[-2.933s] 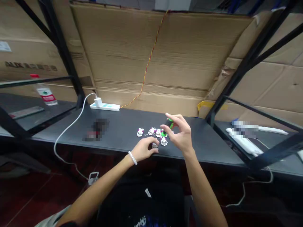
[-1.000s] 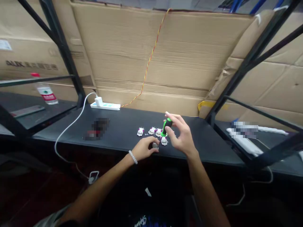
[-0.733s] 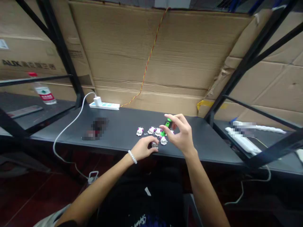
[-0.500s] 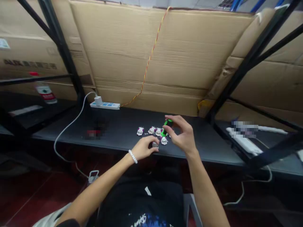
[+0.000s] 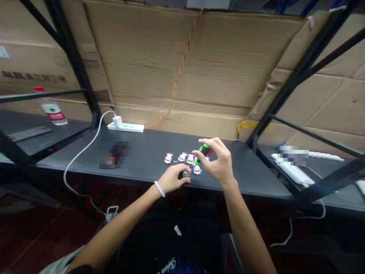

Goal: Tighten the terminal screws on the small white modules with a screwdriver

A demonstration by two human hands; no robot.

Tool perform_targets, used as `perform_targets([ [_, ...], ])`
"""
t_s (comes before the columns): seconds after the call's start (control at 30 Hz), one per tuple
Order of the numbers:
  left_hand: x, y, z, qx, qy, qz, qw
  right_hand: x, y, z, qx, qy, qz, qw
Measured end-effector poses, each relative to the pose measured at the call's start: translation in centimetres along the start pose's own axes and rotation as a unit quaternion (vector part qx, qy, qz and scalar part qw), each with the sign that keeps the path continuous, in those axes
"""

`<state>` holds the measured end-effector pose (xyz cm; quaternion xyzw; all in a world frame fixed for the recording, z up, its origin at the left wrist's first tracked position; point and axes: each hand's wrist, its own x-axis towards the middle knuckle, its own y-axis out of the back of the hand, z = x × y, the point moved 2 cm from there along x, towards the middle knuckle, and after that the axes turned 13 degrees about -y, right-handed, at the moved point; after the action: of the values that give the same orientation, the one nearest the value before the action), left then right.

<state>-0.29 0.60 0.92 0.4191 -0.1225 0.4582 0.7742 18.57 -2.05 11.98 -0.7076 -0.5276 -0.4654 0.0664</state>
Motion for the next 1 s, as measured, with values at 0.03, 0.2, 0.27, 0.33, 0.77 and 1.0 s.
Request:
perform_targets([
  [0.03,0.0,0.0,0.1,0.002,0.003,-0.001,1.000,-0.1,0.0,0.0,0.014,-0.001,-0.015,1.000],
  [0.2,0.0,-0.1,0.1,0.003,0.005,-0.003,1.000,-0.4,-0.2,0.5,0.105,-0.032,-0.093,0.990],
  [0.27,0.0,-0.1,-0.1,0.001,-0.001,-0.002,1.000,-0.3,0.0,0.4,0.049,-0.027,-0.038,0.998],
  [0.33,0.0,-0.1,-0.2,-0.001,-0.003,-0.003,1.000,0.0,0.0,0.3,0.001,-0.016,0.002,1.000],
  [0.77,-0.1,-0.1,-0.4,-0.004,-0.005,0.002,1.000,-0.5,0.0,0.4,0.064,-0.026,-0.084,0.994],
  [1.0,-0.1,-0.1,-0.2,-0.004,0.004,0.000,1.000,0.1,-0.1,-0.6,-0.023,0.006,0.023,0.999],
])
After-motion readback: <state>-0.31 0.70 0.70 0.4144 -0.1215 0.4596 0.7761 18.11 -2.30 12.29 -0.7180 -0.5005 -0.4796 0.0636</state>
